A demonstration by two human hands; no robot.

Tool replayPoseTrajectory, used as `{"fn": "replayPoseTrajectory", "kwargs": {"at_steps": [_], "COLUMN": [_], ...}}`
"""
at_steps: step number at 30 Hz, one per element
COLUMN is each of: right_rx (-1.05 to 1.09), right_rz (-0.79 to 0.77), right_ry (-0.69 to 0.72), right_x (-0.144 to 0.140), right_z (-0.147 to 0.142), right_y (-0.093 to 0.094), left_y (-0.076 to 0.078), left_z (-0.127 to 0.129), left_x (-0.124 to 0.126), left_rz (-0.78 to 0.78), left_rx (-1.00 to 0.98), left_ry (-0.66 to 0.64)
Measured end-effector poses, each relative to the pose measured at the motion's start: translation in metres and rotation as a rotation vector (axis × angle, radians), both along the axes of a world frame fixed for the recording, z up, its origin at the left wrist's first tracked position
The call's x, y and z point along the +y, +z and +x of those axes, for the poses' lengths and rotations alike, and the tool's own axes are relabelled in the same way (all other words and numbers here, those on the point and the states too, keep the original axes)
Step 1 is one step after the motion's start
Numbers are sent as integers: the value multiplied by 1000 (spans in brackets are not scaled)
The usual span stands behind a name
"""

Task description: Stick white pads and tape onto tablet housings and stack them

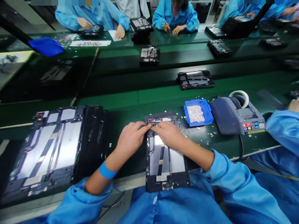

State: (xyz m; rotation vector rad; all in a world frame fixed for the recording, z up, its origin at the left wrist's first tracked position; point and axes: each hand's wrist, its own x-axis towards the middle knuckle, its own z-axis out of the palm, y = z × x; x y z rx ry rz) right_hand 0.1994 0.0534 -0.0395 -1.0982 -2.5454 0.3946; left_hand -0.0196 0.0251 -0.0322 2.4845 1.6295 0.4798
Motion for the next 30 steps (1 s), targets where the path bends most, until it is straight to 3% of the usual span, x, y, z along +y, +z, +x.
{"fn": "replayPoseTrajectory", "kwargs": {"at_steps": [3,5,7,9,12,15,18,20,24,27,30], "right_rx": [-132,-176,-130,16,345,725,1272,1543,1651,1690,1705], "right_rz": [116,138,117,84,29,-103,-195,-265,-450,-471,-436], "right_ry": [65,84,112,97,-129,-582,-1093,-1282,-1294,-1260,-1246], "right_x": [-4,-1,1,-5,-34,-73,-97,-99,-77,-61,-65], "right_z": [-2,-5,-2,12,58,121,188,226,266,270,258], "right_y": [-4,1,8,15,18,8,-8,-16,-23,-24,-23], "left_y": [1,2,5,8,11,6,0,2,9,9,10], "left_z": [-4,-1,5,11,15,13,11,13,16,12,7], "left_x": [9,17,25,34,48,60,70,71,66,64,57], "left_rz": [-90,-171,-254,-352,-486,-513,-579,-612,-571,-546,-506], "left_rx": [-182,-329,-419,-423,-396,-407,-427,-425,-395,-395,-346], "left_ry": [7,114,258,305,235,224,234,265,321,305,328]}}
